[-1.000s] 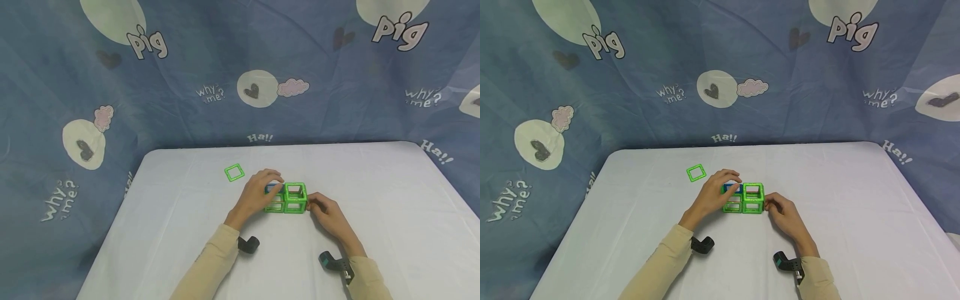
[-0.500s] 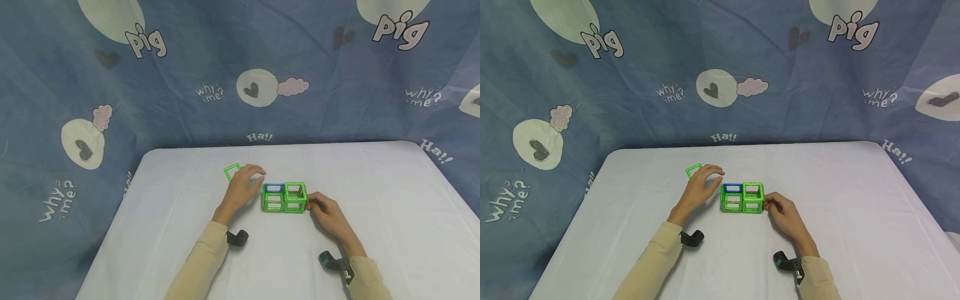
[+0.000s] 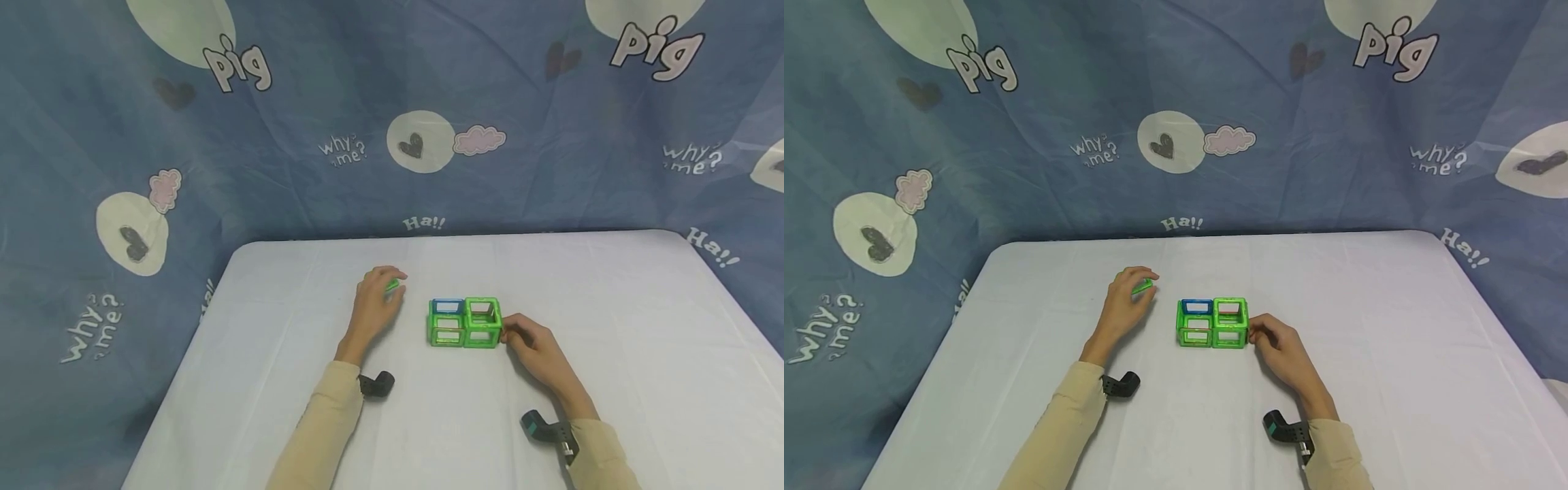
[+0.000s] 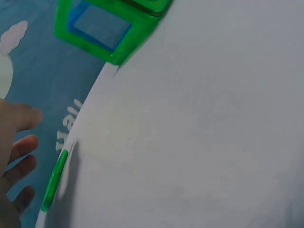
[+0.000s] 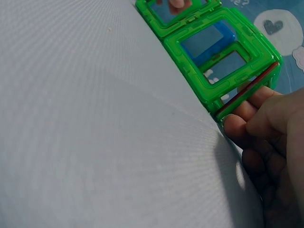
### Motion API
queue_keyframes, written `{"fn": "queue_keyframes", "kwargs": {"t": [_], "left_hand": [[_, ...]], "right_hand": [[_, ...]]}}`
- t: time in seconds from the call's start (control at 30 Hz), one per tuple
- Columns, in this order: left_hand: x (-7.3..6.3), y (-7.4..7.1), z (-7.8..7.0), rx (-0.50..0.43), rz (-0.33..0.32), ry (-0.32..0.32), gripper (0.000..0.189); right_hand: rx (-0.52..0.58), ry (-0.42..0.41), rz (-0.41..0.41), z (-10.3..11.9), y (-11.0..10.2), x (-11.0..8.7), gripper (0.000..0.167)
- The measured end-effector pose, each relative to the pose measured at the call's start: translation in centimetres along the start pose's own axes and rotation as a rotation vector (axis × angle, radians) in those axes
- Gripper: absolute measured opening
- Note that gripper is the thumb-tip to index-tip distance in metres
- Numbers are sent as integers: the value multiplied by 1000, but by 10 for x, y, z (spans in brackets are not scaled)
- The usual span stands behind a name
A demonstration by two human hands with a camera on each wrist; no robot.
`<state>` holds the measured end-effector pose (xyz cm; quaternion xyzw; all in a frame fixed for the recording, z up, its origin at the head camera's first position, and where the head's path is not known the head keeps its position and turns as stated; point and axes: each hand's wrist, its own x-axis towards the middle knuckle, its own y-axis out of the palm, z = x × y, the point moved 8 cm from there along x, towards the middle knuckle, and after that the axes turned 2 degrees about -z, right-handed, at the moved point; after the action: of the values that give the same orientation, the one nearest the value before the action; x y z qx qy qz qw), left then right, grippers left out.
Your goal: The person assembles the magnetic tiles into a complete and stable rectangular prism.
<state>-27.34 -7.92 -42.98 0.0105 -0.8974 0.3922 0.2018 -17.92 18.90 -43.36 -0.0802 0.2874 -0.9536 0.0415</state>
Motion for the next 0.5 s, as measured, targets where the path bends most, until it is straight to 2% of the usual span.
{"fn": "queue_keyframes", "kwargs": {"t": [0.2,0.5], "left_hand": [[-4,0,23,-49,-13,-90,23],[-5,-2,35,-72,-56,-113,27]], "right_hand": [[12,-4,5,0,1,-1,24],[-21,-6,-1,-1,0,0,25]]}}
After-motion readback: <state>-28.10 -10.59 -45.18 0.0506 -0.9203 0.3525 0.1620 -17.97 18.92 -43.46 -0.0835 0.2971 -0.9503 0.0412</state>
